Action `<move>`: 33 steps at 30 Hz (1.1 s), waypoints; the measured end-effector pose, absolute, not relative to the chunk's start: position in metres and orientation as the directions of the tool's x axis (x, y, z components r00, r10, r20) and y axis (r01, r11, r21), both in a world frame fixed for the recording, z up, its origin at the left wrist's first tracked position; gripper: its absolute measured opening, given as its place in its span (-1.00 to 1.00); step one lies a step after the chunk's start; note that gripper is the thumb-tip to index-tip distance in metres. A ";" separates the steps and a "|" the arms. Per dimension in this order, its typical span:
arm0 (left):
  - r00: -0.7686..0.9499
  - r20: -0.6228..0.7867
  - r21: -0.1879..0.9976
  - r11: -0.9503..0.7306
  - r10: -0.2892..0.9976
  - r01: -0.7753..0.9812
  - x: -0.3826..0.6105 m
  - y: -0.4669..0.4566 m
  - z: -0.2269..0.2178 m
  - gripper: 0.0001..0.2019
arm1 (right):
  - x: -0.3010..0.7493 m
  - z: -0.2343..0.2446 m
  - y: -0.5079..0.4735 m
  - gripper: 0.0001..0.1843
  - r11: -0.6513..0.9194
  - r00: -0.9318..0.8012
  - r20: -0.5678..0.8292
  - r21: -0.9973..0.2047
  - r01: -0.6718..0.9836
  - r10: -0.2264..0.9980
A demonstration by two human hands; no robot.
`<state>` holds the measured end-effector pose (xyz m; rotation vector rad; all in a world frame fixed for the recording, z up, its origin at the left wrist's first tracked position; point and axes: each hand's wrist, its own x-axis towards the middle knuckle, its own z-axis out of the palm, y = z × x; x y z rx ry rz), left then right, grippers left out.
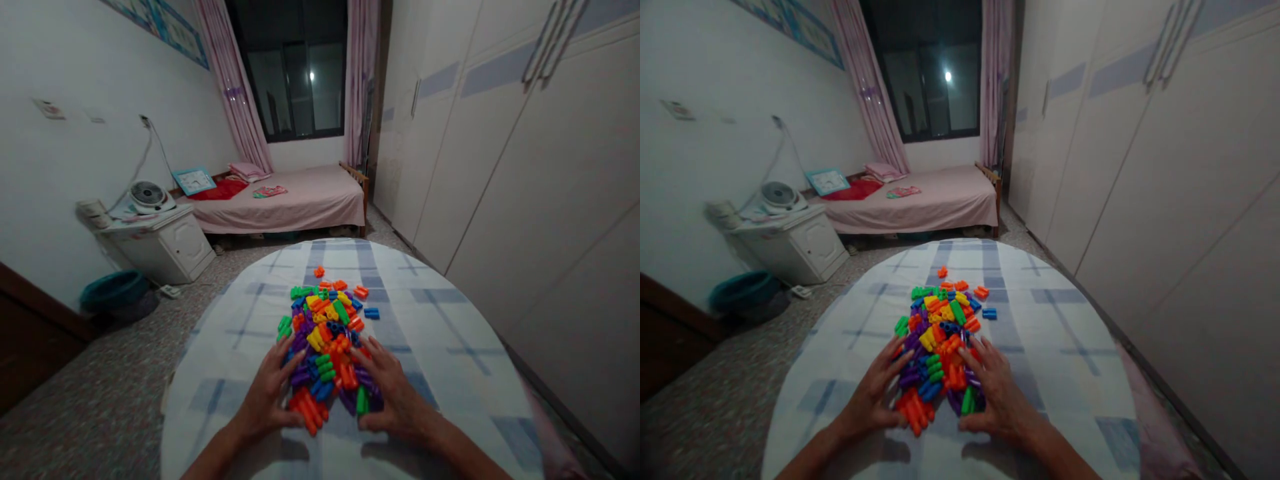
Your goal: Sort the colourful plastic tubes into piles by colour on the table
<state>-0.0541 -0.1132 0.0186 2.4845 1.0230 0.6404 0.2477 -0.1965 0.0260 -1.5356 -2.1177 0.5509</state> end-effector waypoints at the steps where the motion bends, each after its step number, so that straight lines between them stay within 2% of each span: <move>1: 0.694 0.241 0.423 -0.717 0.678 0.553 -0.059 -0.121 0.012 -0.03 | 0.250 0.017 -0.202 0.11 0.313 -0.300 0.118 -0.559 0.768 0.947; 4: 0.759 0.258 0.241 -0.801 0.598 0.548 -0.056 -0.130 -0.004 0.01 | 0.244 -0.001 -0.204 0.19 0.374 -0.364 0.126 -0.523 0.766 0.923; 7: 0.739 0.380 0.113 -0.821 0.557 0.560 -0.035 -0.122 -0.011 -0.06 | 0.227 -0.004 -0.188 0.09 0.392 -0.341 0.193 -0.465 0.794 0.920; 11: 0.714 0.495 0.004 -0.823 0.495 0.567 -0.011 -0.097 -0.011 -0.22 | 0.210 -0.001 -0.157 -0.08 0.443 -0.325 0.329 -0.405 0.800 0.887; 15: 0.607 0.648 -0.034 -0.779 0.460 0.626 0.006 -0.059 -0.012 -0.34 | 0.203 0.000 -0.118 -0.21 0.467 -0.290 0.434 -0.383 0.797 0.853; 18: 0.484 0.725 0.035 -0.729 0.489 0.683 0.020 -0.031 -0.009 -0.44 | 0.201 0.005 -0.092 -0.29 0.420 -0.195 0.477 -0.428 0.800 0.857; 21: 0.331 0.744 0.193 -0.661 0.581 0.725 0.025 -0.014 -0.005 -0.52 | 0.201 0.011 -0.077 -0.37 0.307 -0.020 0.495 -0.505 0.807 0.869; 25: 0.122 0.730 0.386 -0.554 0.672 0.738 0.001 -0.004 -0.016 -0.55 | 0.216 0.001 -0.077 -0.46 0.155 0.188 0.519 -0.547 0.823 0.834; 30: 0.034 0.704 0.475 -0.505 0.709 0.721 -0.049 0.004 -0.056 -0.69 | 0.248 -0.041 -0.082 -0.45 -0.158 0.494 0.460 -0.594 0.789 0.738; 33: -0.016 0.683 0.525 -0.475 0.730 0.706 -0.059 0.001 -0.069 -0.67 | 0.259 -0.062 -0.078 -0.40 -0.227 0.547 0.450 -0.587 0.777 0.706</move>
